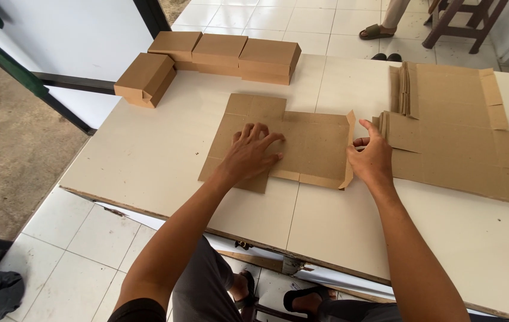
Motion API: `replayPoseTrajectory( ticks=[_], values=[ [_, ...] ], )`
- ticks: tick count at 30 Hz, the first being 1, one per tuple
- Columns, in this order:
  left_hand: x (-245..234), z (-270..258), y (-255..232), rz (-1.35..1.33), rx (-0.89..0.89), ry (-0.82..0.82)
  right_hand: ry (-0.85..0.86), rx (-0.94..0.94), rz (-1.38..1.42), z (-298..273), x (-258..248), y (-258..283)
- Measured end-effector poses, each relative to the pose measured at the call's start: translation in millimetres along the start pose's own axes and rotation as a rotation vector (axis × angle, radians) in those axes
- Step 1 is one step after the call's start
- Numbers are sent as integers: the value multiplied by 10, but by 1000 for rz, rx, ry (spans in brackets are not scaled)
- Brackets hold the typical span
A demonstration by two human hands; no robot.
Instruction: The person folds flat cardboard sheets into small rectangular boxes on a white table. They fold the side flaps, tuck the tabs, and close the top flaps to form finished boxes, then place the completed box with others on the table.
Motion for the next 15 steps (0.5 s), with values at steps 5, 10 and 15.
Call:
replayPoseTrajectory(
  ticks=[5,10,15],
  values=[
    [82,332,-23,-21,33,-15,-61,9,270,61,-99,-44],
    [289,627,-4,-125,66,-36,15,-78,705,22,-85,100],
    [253,605,-99,-65,81,12,100,-490,188,-149,15,375]
  ],
)
Point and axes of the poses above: each hand's wrist, its own z-axis towards the middle knuckle, its own x-axis out of the palm, y = z × x, the point moved 2 cm from there along z, towards the middle knuckle, and after that the axes turned 13 degrees about -z, right-handed, at the moved point
